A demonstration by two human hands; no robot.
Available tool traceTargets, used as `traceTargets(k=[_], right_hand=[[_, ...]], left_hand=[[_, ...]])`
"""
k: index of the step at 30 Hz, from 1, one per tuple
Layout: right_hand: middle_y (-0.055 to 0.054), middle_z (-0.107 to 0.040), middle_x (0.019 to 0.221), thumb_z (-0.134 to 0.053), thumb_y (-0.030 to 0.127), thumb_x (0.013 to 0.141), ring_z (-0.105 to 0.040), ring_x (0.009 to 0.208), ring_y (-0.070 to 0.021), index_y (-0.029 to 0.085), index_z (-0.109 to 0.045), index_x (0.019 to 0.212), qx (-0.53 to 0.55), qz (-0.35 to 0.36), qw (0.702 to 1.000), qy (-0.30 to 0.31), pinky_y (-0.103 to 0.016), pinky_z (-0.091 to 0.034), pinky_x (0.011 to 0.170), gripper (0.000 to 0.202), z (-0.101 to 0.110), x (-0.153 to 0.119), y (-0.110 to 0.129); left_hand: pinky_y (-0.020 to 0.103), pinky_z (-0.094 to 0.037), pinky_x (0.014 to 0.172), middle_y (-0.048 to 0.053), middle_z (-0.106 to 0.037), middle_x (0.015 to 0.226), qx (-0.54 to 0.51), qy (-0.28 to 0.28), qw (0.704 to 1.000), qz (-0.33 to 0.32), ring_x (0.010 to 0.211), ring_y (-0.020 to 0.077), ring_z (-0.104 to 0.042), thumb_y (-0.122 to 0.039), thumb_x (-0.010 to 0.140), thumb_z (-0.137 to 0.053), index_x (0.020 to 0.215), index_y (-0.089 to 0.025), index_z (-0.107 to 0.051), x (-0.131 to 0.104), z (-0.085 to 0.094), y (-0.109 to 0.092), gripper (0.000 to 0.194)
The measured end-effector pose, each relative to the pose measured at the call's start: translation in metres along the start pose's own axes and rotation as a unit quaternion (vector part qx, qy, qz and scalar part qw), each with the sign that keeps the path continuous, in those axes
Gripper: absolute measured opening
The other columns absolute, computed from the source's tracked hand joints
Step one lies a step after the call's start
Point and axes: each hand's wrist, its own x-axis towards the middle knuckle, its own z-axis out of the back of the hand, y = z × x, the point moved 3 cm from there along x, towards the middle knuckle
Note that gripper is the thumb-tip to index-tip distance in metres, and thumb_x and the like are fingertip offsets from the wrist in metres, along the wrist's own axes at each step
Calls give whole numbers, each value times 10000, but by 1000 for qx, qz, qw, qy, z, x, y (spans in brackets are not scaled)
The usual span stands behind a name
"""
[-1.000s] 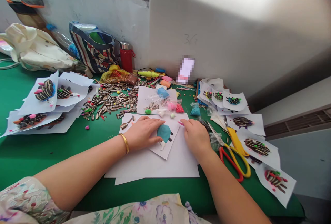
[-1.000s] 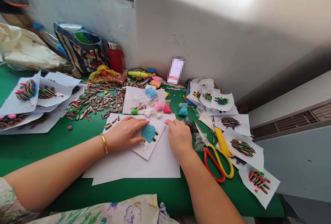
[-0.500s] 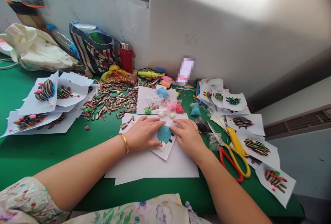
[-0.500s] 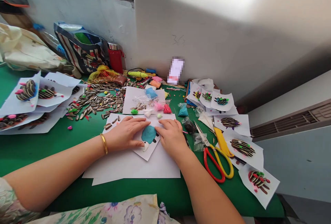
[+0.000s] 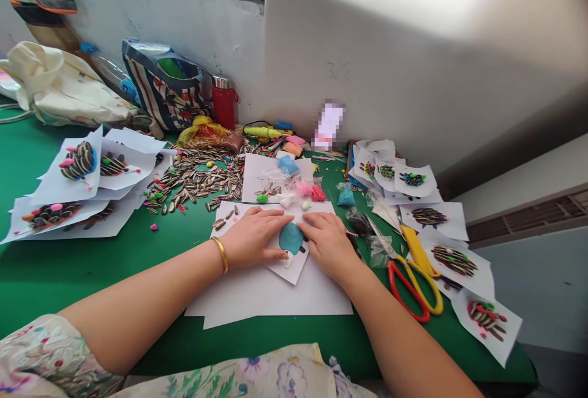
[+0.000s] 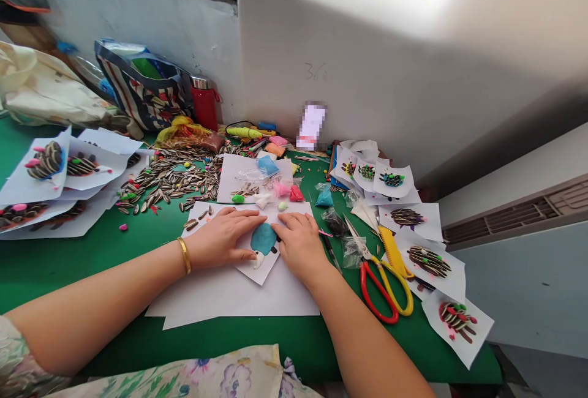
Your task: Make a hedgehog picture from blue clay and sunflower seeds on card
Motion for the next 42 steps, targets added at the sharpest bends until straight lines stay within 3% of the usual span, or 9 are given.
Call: traceTargets(k=[14,20,25,29,32,37,42], right_hand=[[-63,-565,1403,-512,78,802,-439,1296,-266,273,-655,1257,-3,-11,1000,-2,-513,-253,1127,516,-3,5,1],[-54,-550,1433,-471,53,788,-421,1348,-257,253,-630,1286,43,-12,999,30,-538,-225,1151,560,-4,7,1],[-93,-615,1356,-431,35,787,-487,1325,-204,193,-494,1421,69,-25,996,41,-500,-163,1196,657,1,5,-4],[-104,-632,1330,-442,47,811,-525,1284,-215,187,-513,1394,35,-26,998,51,-514,-161,1188,604,7,-2,-4],[-93,-660,1285,-450,45,822,-565,1211,-225,208,-540,1358,5,-33,999,40,-520,-186,1165,568,9,-8,-5],[-91,-672,1257,-455,51,839,-579,1177,-235,207,-596,1292,-29,-40,998,24,-475,-261,1133,499,10,-13,-12],[-88,-649,1282,-455,43,815,-605,1122,-232,186,-618,1277,-26,-32,999,33,-370,-425,1001,510,10,-12,-13]], left_hand=[[419,-299,1077,119,-543,1426,5,-1,1000,-4,1350,286,-462,-582,831,-655,1443,-238,-423,0,0,0,740],[421,-314,1074,116,-546,1423,7,-3,1000,-6,1338,288,-475,-585,838,-647,1440,-234,-429,1,0,0,730],[407,-326,1092,105,-559,1412,9,-6,1000,-4,1341,255,-479,-442,929,-576,1434,-239,-437,2,1,1,562],[424,-348,1092,102,-586,1384,14,-21,999,35,1328,247,-491,-343,967,-502,1395,-224,-493,3,4,2,445],[425,-376,1055,78,-645,1303,12,-44,998,41,1264,240,-541,-254,959,-471,1313,-236,-577,3,8,1,370],[391,-400,980,40,-710,1128,2,-54,998,-29,1116,221,-601,-206,898,-517,1082,-266,-709,2,12,-5,273],[401,-398,967,47,-706,1112,17,-39,999,-18,1073,225,-598,-186,868,-517,1128,-259,-699,0,12,-10,326]])
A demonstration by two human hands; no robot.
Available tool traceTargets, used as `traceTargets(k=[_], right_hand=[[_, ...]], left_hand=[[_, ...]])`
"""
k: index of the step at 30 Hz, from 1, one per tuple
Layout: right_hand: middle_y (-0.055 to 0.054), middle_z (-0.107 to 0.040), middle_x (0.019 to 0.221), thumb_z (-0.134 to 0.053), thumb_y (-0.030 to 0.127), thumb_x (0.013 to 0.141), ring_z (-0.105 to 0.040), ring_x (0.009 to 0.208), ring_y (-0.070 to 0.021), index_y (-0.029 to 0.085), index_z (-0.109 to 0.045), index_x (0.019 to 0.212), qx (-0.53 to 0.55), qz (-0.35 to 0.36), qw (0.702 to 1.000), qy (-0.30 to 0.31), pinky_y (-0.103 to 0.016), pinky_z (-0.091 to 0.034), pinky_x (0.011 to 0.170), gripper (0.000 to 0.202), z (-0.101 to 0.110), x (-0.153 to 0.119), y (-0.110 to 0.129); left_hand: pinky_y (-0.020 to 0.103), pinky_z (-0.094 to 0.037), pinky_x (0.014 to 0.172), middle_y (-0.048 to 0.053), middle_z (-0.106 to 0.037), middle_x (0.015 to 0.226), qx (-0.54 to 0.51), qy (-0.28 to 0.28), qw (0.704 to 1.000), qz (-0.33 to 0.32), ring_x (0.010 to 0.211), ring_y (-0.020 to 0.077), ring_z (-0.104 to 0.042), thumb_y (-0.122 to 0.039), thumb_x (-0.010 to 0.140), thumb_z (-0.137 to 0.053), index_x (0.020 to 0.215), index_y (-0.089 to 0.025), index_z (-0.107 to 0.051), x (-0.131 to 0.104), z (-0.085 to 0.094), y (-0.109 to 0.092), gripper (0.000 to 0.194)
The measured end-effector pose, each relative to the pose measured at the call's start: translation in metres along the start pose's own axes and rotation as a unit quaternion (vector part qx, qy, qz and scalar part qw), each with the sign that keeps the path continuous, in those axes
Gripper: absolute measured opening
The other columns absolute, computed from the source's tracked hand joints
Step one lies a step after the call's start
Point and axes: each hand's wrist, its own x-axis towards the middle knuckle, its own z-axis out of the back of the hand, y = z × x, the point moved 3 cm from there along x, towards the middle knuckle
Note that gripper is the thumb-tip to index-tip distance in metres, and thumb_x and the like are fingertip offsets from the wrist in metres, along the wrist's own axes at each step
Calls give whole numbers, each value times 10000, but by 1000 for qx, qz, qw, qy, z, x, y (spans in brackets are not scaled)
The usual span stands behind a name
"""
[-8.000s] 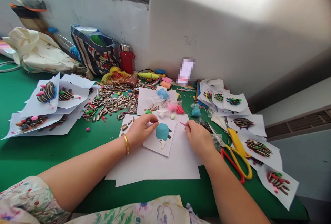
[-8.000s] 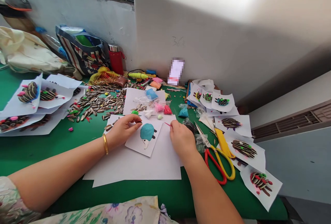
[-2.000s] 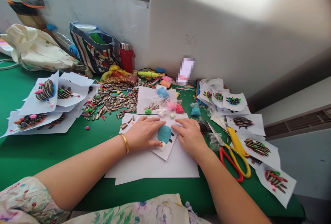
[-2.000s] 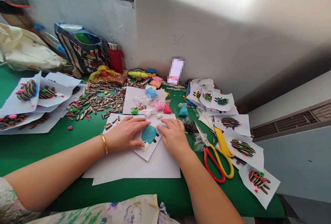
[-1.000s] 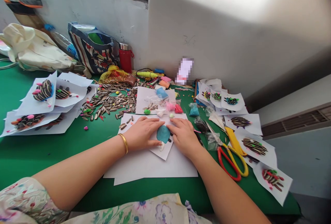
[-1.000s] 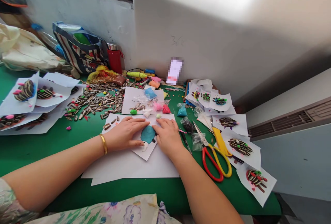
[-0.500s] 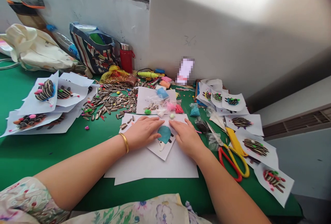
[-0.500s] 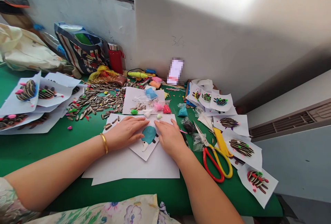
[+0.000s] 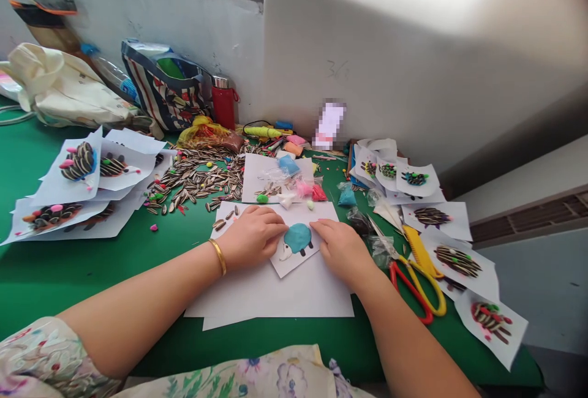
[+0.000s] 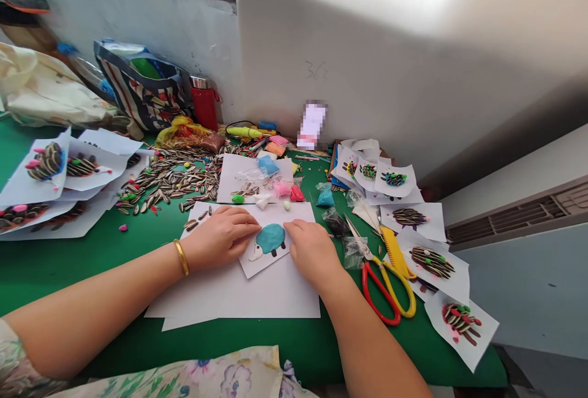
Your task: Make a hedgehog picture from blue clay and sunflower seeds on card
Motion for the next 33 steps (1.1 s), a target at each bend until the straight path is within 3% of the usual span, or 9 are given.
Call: traceTargets(k=[4,10,15,19,24,26,29,33], right_hand=[[-68,-639,1279,-455,38,808,-624,1043,-222,210,-634,1263,3,-12,1000,7,-335,-467,914,519,2,1,1],[-68,-660,1234,-458,32,808,-601,1047,-233,219,-655,1232,13,-6,1000,5,-373,-426,944,503,4,1,2],[-68,-634,1307,-450,38,826,-526,1190,-242,228,-610,1304,34,12,999,-21,-413,-365,1033,538,0,5,7],[-59,-582,1396,-449,66,840,-470,1289,-234,217,-589,1334,51,30,998,-5,-433,-290,1118,536,-6,9,10],[-75,-600,1374,-414,71,853,-494,1280,-222,206,-510,1410,64,5,998,16,-488,-190,1158,581,-5,7,8],[-91,-629,1331,-415,70,848,-517,1247,-226,184,-480,1435,56,-2,998,19,-478,-216,1134,602,-3,5,7],[-102,-663,1268,-436,83,848,-553,1169,-241,175,-490,1428,25,-16,999,20,-447,-303,1042,590,1,3,6],[-109,-685,1209,-453,99,856,-567,1102,-256,180,-538,1388,-2,-24,1000,9,-437,-328,982,545,4,1,5]], left_hand=[[421,-386,949,47,-687,1167,23,14,1000,-10,1099,240,-589,-193,882,-517,1129,-270,-693,-1,-2,-4,313],[441,-365,946,63,-678,1178,51,20,998,-8,1095,250,-585,-234,917,-503,1160,-243,-657,-2,-4,-7,288],[453,-356,974,102,-644,1195,62,33,998,4,1108,283,-562,-356,907,-554,1273,-203,-587,-1,-5,-9,398],[449,-333,999,108,-626,1227,68,40,997,0,1128,285,-549,-456,945,-501,1268,-203,-596,-2,-6,-9,422],[486,-264,1066,147,-593,1319,54,49,997,-12,1224,338,-504,-783,788,-525,1362,-171,-529,-5,-9,-7,840],[490,-223,1100,157,-555,1386,44,49,998,-6,1301,353,-451,-831,719,-553,1438,-167,-447,-6,-10,-7,984],[482,-195,1119,139,-512,1452,34,50,998,13,1368,338,-398,-750,732,-620,1511,-197,-327,-8,-10,-8,1000],[471,-213,1112,113,-496,1477,30,54,998,30,1400,309,-373,-561,797,-632,1519,-218,-303,-9,-9,-11,864]])
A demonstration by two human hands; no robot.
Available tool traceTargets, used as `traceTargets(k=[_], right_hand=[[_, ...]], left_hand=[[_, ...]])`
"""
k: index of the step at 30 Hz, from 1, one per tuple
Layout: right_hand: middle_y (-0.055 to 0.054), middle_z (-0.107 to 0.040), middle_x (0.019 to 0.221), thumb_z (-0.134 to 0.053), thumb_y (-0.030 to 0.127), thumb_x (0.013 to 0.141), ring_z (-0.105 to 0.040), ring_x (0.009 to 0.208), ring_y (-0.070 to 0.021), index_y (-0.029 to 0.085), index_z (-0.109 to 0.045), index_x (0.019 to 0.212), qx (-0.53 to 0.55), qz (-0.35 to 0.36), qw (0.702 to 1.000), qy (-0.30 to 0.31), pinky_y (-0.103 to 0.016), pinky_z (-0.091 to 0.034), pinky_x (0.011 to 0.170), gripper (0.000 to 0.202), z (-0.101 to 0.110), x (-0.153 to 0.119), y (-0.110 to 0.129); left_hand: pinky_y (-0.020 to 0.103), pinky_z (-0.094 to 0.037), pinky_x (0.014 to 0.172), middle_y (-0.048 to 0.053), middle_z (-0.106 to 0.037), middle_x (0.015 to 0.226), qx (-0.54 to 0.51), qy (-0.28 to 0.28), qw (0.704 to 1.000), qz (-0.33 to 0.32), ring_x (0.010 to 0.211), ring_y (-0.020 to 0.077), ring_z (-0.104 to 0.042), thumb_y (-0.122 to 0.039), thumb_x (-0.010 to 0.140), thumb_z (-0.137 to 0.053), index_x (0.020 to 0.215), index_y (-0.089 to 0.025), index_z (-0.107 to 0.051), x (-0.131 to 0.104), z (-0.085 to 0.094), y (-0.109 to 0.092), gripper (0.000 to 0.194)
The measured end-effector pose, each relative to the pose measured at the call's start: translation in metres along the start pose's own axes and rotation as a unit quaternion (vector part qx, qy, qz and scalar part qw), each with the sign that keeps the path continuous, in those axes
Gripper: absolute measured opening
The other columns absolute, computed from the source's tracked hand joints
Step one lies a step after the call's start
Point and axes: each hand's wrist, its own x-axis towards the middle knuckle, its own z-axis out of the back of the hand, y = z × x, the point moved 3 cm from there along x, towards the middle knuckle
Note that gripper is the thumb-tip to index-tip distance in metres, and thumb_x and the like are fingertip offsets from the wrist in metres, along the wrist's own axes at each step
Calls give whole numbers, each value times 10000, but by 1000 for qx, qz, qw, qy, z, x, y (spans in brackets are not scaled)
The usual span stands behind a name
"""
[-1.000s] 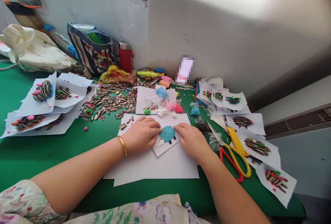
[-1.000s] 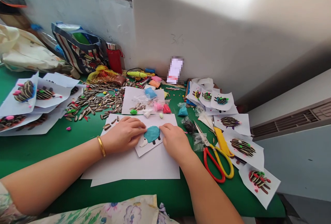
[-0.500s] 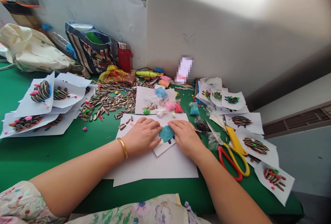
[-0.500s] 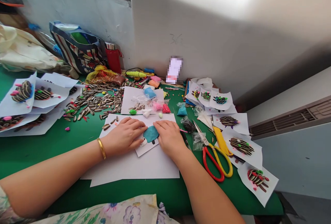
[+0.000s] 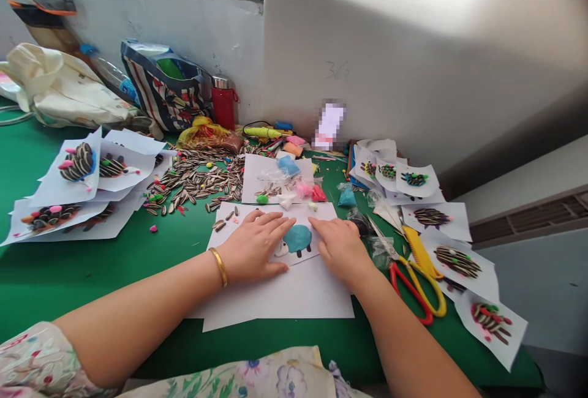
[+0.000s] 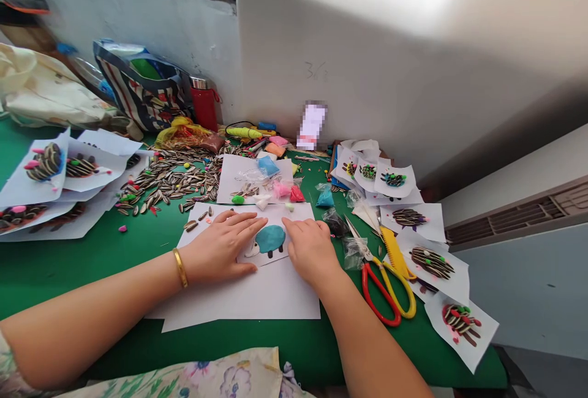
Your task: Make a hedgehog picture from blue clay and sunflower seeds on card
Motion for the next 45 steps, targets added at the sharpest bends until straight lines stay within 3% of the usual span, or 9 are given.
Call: traceTargets(k=[8,13,18,21,24,30,33,41,45], right_hand=[[-98,-654,1266,-460,63,820,-553,1164,-243,182,-536,1386,33,19,999,-26,-412,-344,1035,583,-6,0,-4],[-93,-655,1262,-451,69,829,-559,1154,-254,197,-543,1379,45,6,999,-15,-431,-363,1011,572,-5,2,-2],[-92,-636,1292,-436,63,828,-535,1178,-257,194,-543,1384,57,-1,998,-8,-415,-391,1001,581,-8,5,-4],[-90,-629,1302,-439,63,824,-530,1182,-253,199,-541,1388,60,2,998,-7,-411,-394,1016,589,-11,6,-6],[-88,-629,1297,-436,66,832,-531,1178,-248,203,-545,1386,63,4,998,-10,-409,-398,1021,581,-11,6,-8],[-92,-621,1304,-438,82,844,-514,1202,-252,193,-543,1388,62,13,998,-5,-406,-385,1034,566,-9,5,-7],[-92,-623,1299,-449,77,833,-508,1209,-248,193,-547,1382,63,13,998,-6,-401,-376,1045,570,-10,5,-7],[-79,-618,1309,-462,75,833,-505,1213,-238,208,-545,1382,80,14,997,-15,-389,-379,1046,571,-11,6,-9],[-85,-617,1307,-472,79,837,-506,1204,-237,209,-547,1379,80,14,997,-11,-386,-393,1026,563,-11,7,-9]], left_hand=[[480,-255,1110,112,-523,1453,-2,-5,1000,16,1402,305,-380,-272,754,-578,1520,-195,-301,0,0,4,818],[448,-335,1086,111,-560,1404,-21,-37,999,21,1306,282,-487,-402,837,-586,1446,-197,-437,5,6,13,660],[458,-403,1027,119,-646,1237,41,-125,980,147,1178,297,-557,-488,954,-443,1240,-199,-633,8,27,52,449],[525,-296,1122,140,-614,1288,103,-142,958,225,1247,326,-511,-521,957,-403,1275,-177,-610,1,42,80,512],[600,-156,1171,129,-502,1454,123,-134,939,293,1398,356,-362,-542,957,-347,1390,-182,-515,-17,52,106,588],[565,-169,1181,153,-279,1599,136,-89,907,389,1486,383,-179,-654,891,-345,1529,-136,-309,-77,45,148,822],[509,-191,1185,196,-237,1604,137,-87,903,398,1490,389,-162,-666,880,-342,1540,-73,-254,-88,35,161,892],[561,-196,1146,172,-262,1599,139,-76,919,361,1487,376,-164,-667,906,-342,1545,-222,-287,-24,32,169,781],[573,-289,1066,131,-440,1478,132,-83,923,352,1365,387,-343,-638,911,-382,1426,-343,-482,-1,38,170,601]])
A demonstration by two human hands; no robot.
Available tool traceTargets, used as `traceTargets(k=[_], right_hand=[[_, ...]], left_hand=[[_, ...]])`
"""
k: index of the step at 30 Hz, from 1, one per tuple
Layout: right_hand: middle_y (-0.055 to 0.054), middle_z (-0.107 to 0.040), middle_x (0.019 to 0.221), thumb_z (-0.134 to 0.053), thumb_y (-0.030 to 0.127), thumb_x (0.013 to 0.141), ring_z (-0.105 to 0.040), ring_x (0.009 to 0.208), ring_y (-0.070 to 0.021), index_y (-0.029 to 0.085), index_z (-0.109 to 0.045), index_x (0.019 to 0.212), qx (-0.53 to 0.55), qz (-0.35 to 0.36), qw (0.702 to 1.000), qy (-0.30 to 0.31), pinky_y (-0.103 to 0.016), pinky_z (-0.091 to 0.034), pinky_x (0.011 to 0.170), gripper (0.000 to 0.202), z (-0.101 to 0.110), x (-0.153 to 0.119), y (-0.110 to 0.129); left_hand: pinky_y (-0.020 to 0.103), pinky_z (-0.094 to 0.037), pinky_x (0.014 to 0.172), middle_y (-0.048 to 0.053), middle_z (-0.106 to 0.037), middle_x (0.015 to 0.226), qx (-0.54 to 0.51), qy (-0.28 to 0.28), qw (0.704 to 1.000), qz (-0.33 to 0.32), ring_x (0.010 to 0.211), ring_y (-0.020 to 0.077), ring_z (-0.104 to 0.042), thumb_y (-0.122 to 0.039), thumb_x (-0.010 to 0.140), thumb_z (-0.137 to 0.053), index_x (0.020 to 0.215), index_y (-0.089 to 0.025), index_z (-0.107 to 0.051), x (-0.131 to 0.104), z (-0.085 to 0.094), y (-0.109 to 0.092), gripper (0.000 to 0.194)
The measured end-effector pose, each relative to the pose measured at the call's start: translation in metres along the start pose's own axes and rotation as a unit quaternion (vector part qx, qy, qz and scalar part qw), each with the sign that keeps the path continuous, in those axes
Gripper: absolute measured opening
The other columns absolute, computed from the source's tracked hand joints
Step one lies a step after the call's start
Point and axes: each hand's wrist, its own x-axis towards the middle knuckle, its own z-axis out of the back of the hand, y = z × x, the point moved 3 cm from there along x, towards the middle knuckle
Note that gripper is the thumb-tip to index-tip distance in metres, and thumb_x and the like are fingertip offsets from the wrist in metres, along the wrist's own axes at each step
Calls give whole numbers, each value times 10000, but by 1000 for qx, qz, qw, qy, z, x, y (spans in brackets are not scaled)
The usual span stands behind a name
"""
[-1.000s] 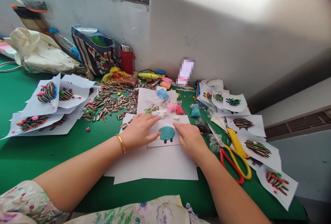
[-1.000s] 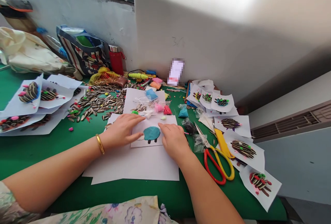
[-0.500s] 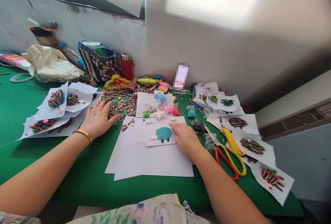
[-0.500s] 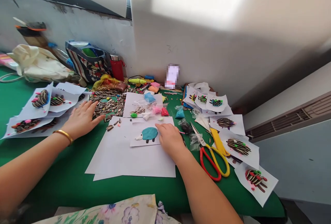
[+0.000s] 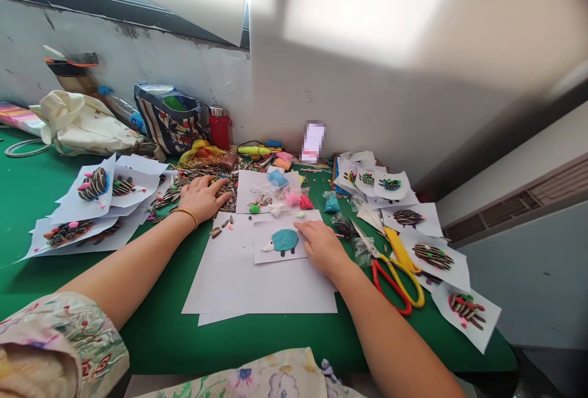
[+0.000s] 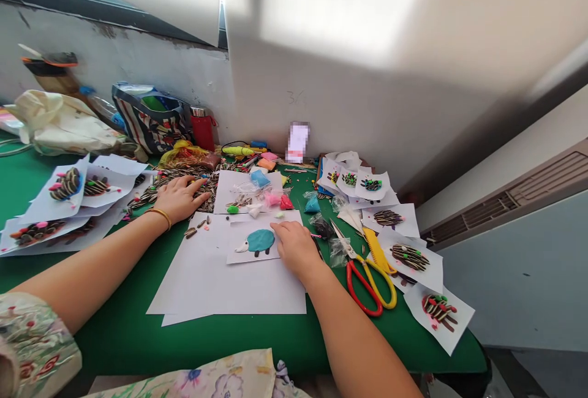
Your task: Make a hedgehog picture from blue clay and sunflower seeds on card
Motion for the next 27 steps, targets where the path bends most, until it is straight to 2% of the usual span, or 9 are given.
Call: traceTargets(k=[4,8,12,18,23,25,27], right_hand=[[-90,-617,1297,-466,75,835,-503,1201,-239,207,-549,1377,-3,0,1000,2,-385,-396,1016,564,1,0,1],[-86,-618,1289,-461,73,835,-500,1201,-237,209,-543,1383,-1,-2,1000,4,-380,-396,1011,571,1,-1,1],[-82,-613,1296,-458,68,837,-500,1202,-235,215,-544,1381,-4,1,1000,-5,-379,-402,1000,570,1,-2,0],[-86,-610,1305,-465,69,836,-501,1204,-243,212,-546,1378,-9,8,1000,-9,-386,-402,1006,567,-1,-1,0],[-83,-613,1305,-465,68,836,-506,1205,-242,217,-551,1374,-7,3,1000,-6,-382,-403,1009,565,0,-1,1],[-84,-612,1304,-467,67,832,-507,1205,-241,218,-549,1374,-8,3,1000,-5,-381,-405,1009,569,0,-1,1],[-86,-613,1301,-464,65,831,-508,1203,-240,216,-547,1375,-9,4,1000,-7,-382,-407,1009,571,0,-2,1]], left_hand=[[464,-391,988,159,-576,1234,29,-23,999,-33,1205,357,-474,-541,936,-387,1188,-242,-652,12,3,-2,472],[410,-450,880,169,-628,1063,58,-2,997,-48,1045,329,-584,-463,957,-343,1047,-178,-665,23,2,0,439],[395,-466,808,184,-645,1099,54,-6,998,-19,991,324,-627,-444,957,-321,1016,-157,-655,32,9,4,444],[378,-461,765,164,-694,1039,-4,-14,997,74,938,313,-647,-485,958,-279,982,-179,-671,36,26,16,498],[451,-431,857,200,-674,1082,40,-11,998,54,1057,374,-593,-558,947,-238,920,-153,-727,40,28,15,635],[499,-395,915,201,-659,1111,58,-33,997,39,1130,399,-543,-532,943,-266,920,-155,-740,43,27,12,605],[496,-388,925,182,-645,1139,48,-57,997,34,1123,380,-543,-456,933,-323,980,-172,-733,48,26,8,501]])
